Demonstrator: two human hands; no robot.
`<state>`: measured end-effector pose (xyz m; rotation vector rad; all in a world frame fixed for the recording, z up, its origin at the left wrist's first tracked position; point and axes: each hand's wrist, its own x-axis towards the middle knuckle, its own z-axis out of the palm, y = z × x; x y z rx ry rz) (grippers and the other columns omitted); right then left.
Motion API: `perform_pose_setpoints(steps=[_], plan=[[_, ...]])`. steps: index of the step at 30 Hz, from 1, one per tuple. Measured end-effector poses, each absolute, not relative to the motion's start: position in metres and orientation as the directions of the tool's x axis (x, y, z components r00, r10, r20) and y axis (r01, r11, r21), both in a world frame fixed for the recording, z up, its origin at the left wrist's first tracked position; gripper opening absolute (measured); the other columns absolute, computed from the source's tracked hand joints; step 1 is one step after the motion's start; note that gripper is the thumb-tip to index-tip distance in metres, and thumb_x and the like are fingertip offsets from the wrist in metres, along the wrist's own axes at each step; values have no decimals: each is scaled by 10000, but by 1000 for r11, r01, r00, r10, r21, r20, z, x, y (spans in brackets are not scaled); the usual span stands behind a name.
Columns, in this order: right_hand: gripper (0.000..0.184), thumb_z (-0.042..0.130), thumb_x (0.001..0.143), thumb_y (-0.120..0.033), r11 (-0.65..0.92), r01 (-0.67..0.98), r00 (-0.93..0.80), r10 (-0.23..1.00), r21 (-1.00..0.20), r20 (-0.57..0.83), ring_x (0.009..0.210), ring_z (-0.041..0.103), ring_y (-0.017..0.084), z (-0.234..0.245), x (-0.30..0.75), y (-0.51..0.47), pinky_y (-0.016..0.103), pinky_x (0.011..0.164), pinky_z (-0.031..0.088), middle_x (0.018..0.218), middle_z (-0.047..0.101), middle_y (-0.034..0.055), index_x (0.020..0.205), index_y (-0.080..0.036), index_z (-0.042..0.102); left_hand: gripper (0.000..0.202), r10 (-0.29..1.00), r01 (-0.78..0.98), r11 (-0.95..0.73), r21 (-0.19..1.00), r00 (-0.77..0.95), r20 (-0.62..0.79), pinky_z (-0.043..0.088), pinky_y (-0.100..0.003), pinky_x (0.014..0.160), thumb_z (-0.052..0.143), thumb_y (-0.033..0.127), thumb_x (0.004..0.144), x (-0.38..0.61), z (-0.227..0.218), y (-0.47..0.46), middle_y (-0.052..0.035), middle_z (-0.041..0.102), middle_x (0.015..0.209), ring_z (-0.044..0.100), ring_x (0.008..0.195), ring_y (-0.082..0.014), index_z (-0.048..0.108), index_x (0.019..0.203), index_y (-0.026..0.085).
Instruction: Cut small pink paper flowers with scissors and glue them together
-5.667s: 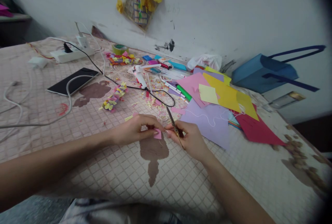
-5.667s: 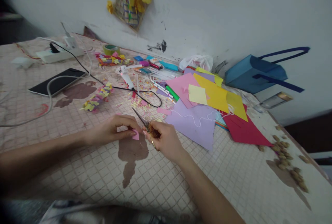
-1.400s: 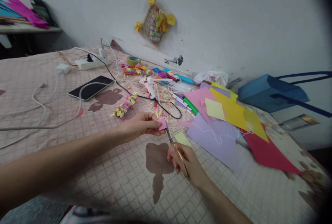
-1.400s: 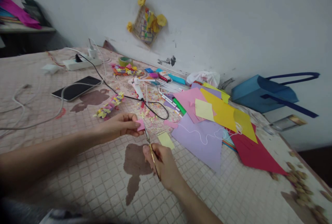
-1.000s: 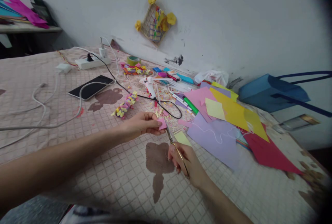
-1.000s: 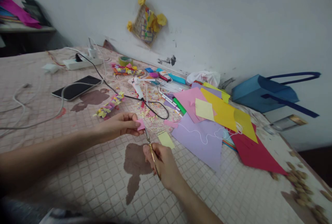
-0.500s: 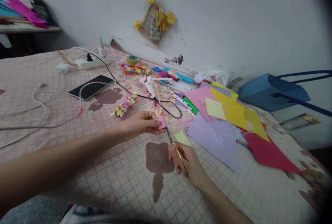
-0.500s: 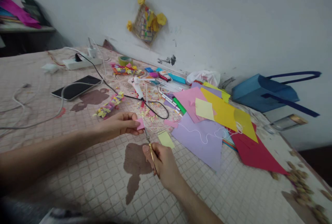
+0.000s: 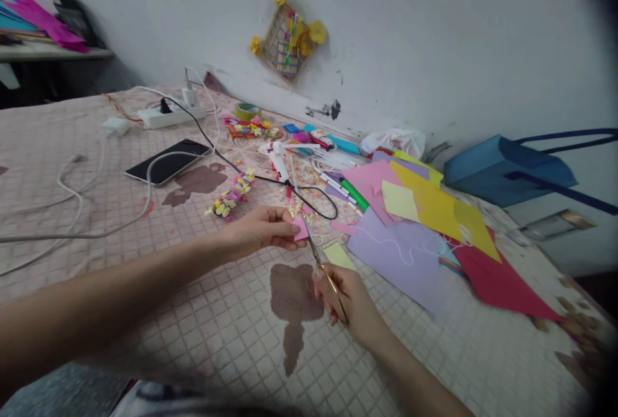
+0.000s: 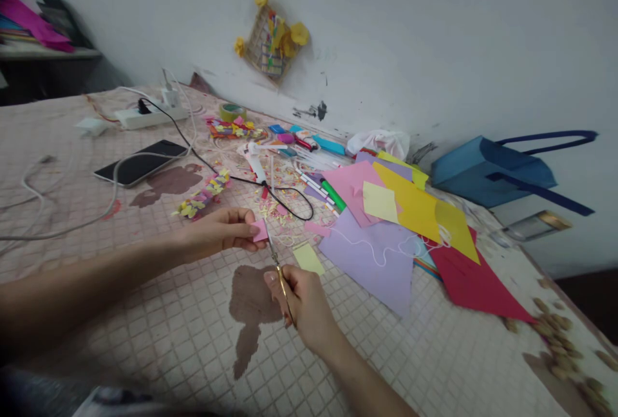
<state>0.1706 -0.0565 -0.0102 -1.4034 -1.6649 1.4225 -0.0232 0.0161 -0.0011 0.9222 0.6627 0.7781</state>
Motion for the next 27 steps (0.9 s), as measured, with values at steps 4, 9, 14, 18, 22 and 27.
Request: perform_pose_setpoints(steps=[4,9,14,18,22,27], plan=[[422,412,828,-526,-167,247,-336,909,-955,-246,327,331,55,-8,171,-55,179,354,279,396,372,-73,620,-165,480,210,793,-268,378,886,587,-161,508,-227,651,681,182,699,-24,-1,15,-55,687,724,665,711,-139,480,697,118],[354,464,829,-468,-123,144,-294,942,-982,-161,403,384,56,-6,173,-51,180,394,293,492,426,-52,696,-149,541,187,691,-88,398,913,683,-236,498,-210,617,662,244,722,-23,-3,9,-43,686,703,639,606,-94,525,716,118],[180,563,789,-337,-80,136,-277,954,-987,-115,433,402,62,-8,173,-48,180,411,301,514,460,-48,769,-158,574,201,586,83,326,942,764,-270,476,-189,527,653,304,722,-19,-6,1,-20,670,670,624,570,-97,560,724,125],[115,560,780,-263,-45,150,-306,948,-988,-90,438,412,68,-11,173,-48,185,426,316,502,467,-48,734,-159,569,214,545,140,295,945,788,-286,467,-190,509,653,318,719,-15,-10,-1,-2,646,598,616,545,-101,550,735,131],[107,532,782,-223,-22,132,-264,963,-991,-57,442,425,71,-13,173,-47,187,435,323,502,471,-50,696,-160,543,194,606,70,275,959,761,-230,472,-206,554,621,305,751,-14,-11,0,-5,648,672,608,573,-93,537,779,133],[119,541,777,-249,-33,90,-172,984,-995,-48,429,404,70,-14,172,-46,188,428,311,482,458,-57,697,-162,534,225,641,-90,170,981,766,-41,467,-236,639,593,188,766,-13,-7,-3,-10,623,799,597,669,-96,476,957,166]])
